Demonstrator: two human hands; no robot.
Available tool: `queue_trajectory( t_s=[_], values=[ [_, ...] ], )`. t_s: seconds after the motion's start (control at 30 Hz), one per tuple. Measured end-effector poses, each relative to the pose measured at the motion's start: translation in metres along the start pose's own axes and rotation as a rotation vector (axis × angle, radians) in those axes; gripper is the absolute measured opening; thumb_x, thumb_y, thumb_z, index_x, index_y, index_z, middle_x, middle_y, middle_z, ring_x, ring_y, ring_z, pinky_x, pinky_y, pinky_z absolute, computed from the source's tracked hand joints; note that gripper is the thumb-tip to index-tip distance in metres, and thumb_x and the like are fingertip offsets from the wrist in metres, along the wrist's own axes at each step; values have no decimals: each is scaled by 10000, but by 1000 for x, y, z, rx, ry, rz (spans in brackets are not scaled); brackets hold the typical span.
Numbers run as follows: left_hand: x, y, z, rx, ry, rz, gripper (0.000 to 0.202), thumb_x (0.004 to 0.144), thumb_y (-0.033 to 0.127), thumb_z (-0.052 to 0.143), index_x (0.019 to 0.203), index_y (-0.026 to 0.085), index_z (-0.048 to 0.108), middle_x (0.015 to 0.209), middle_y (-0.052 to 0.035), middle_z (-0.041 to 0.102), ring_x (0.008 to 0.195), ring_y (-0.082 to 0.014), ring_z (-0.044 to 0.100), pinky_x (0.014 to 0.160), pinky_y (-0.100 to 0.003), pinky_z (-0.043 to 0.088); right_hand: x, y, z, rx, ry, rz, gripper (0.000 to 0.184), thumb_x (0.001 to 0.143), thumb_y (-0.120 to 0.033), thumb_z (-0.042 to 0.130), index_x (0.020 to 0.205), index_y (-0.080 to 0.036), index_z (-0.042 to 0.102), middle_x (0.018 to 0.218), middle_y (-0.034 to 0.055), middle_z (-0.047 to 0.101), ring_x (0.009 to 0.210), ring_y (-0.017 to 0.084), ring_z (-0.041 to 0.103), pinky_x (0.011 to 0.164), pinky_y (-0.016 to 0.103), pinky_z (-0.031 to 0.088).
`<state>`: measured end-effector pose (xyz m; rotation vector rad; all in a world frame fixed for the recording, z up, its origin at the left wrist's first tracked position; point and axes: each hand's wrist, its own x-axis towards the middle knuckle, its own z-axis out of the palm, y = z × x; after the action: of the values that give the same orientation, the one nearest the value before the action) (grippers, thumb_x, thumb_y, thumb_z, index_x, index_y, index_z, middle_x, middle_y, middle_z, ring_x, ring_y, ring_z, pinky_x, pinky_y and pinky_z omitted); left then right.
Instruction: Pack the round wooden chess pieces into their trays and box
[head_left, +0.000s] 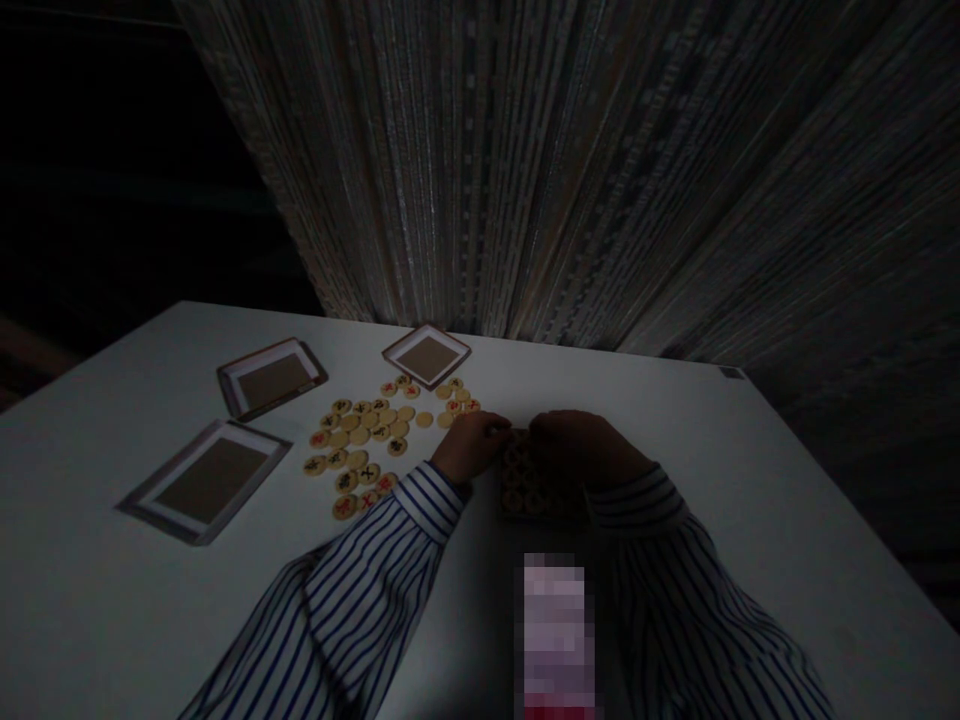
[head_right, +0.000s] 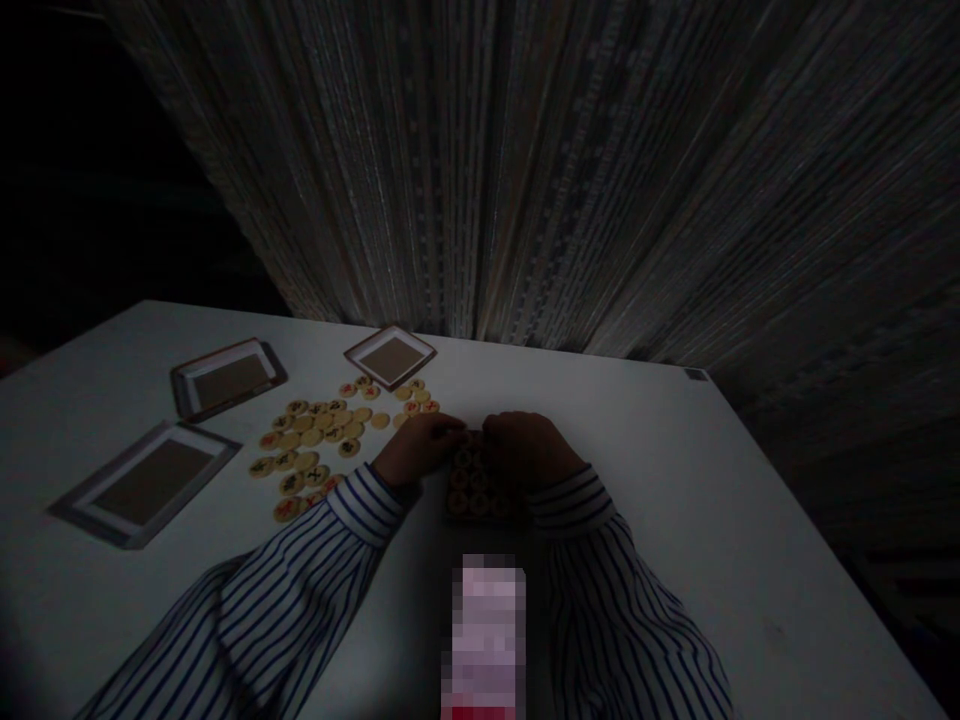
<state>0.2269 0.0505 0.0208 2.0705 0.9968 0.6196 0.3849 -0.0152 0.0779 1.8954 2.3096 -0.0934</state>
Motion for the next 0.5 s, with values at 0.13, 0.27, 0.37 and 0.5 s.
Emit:
queue_trajectory(
  t_s=[0.13,0.27,0.37,0.5],
  values=[
    [0,1,-1,14,-41,-11,253,733,272,537,906,172,692,876,-84,697,810,-208,613,737,-305,444,1,0,2,-17,1,7,217,833,-291,423,899,-192,604,859,65,660,786,183,614,593,253,401],
    [1,0,-1,5,-40,19,247,732,233,526,900,170,695,861,-83,697,792,-204,615,726,-297,447,1,-1,0,-31,-13,3,215,834,-284,424,897,-188,605,853,71,658,778,190,614,591,261,405],
    [0,1,-2,11,-38,44,245,738,241,521,889,167,699,847,-84,698,783,-205,616,716,-293,449,1,-2,-2,-12,-3,-8,212,839,-272,416,898,-186,601,858,70,656,787,187,613,601,260,407],
    [-1,3,-4,-1,-52,47,238,741,233,515,870,163,703,831,-81,700,775,-201,619,709,-285,449,2,-1,-1,-21,-15,-6,212,830,-270,424,889,-182,607,851,73,659,766,192,617,574,260,403]
  ],
)
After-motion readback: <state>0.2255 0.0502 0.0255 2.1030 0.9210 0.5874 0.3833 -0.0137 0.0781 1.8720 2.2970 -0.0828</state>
